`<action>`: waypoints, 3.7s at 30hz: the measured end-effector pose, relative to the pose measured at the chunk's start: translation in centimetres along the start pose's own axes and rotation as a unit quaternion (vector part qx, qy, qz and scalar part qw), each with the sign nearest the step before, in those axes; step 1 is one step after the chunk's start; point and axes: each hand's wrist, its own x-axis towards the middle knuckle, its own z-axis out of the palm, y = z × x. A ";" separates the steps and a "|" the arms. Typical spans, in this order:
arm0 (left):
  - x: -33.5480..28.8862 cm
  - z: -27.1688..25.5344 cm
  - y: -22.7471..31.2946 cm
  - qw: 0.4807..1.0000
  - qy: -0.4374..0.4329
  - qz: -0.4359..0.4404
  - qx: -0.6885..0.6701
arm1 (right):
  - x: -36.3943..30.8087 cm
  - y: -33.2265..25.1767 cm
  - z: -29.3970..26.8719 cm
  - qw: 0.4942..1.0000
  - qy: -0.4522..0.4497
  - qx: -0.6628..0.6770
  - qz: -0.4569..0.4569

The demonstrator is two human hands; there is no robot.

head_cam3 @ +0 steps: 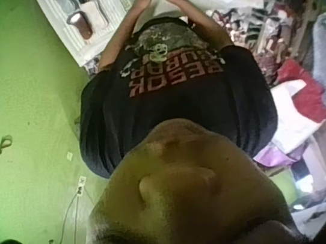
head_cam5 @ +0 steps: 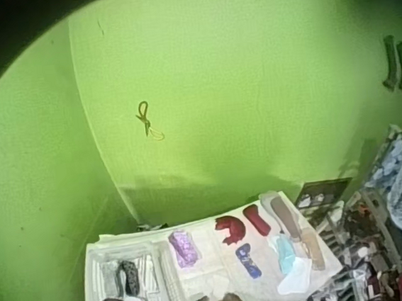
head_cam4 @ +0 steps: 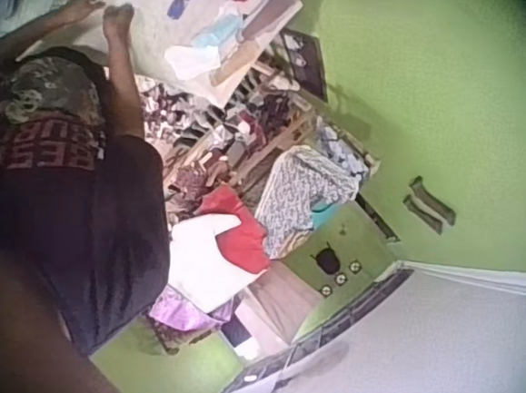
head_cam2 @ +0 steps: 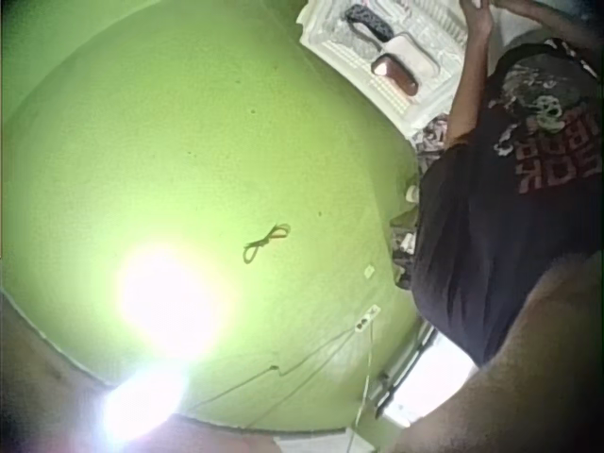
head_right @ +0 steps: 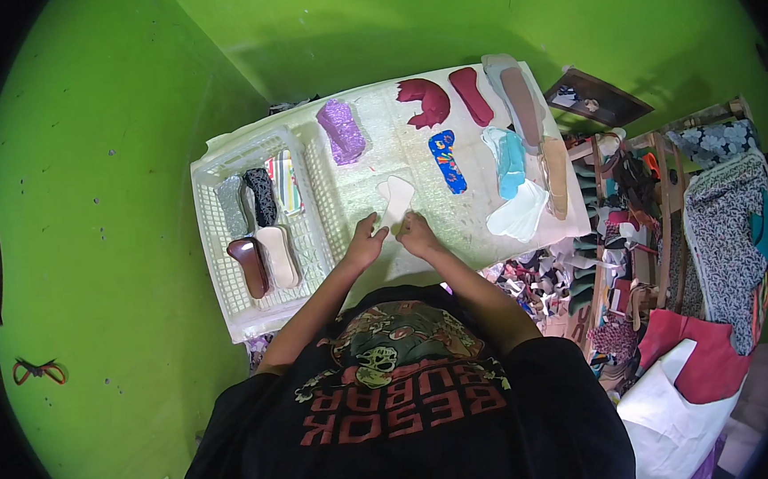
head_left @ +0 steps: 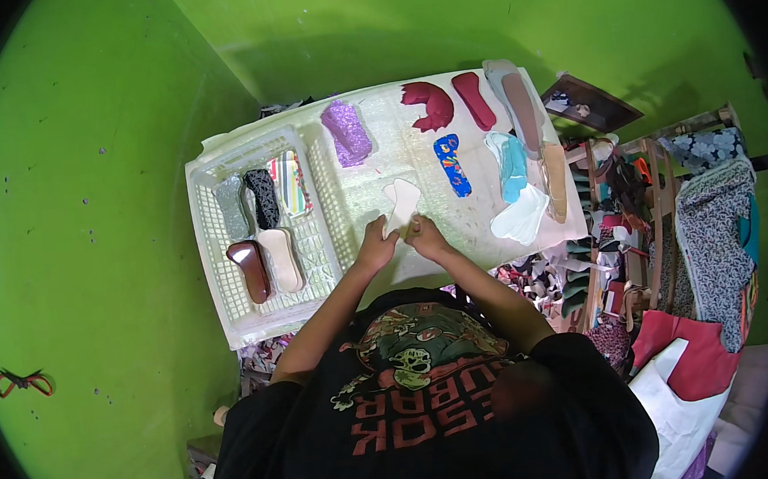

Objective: Manually applying white adhesive padding to various precut shoe components.

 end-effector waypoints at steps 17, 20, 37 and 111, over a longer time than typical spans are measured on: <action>0.5 4.0 -0.1 0.961 -0.033 -0.023 0.274 | 5.8 1.3 -4.1 0.992 0.049 0.051 -0.100; 0.5 4.1 0.6 0.956 -0.031 -0.025 0.289 | 6.4 1.3 -4.3 0.991 0.031 0.034 -0.127; 1.2 3.3 2.0 0.974 0.026 0.025 0.225 | 7.9 3.0 -4.3 0.989 -0.016 0.105 -0.101; -2.2 0.6 3.8 0.974 -0.181 -0.063 -0.122 | 3.6 -1.1 -3.6 0.821 0.065 0.559 0.102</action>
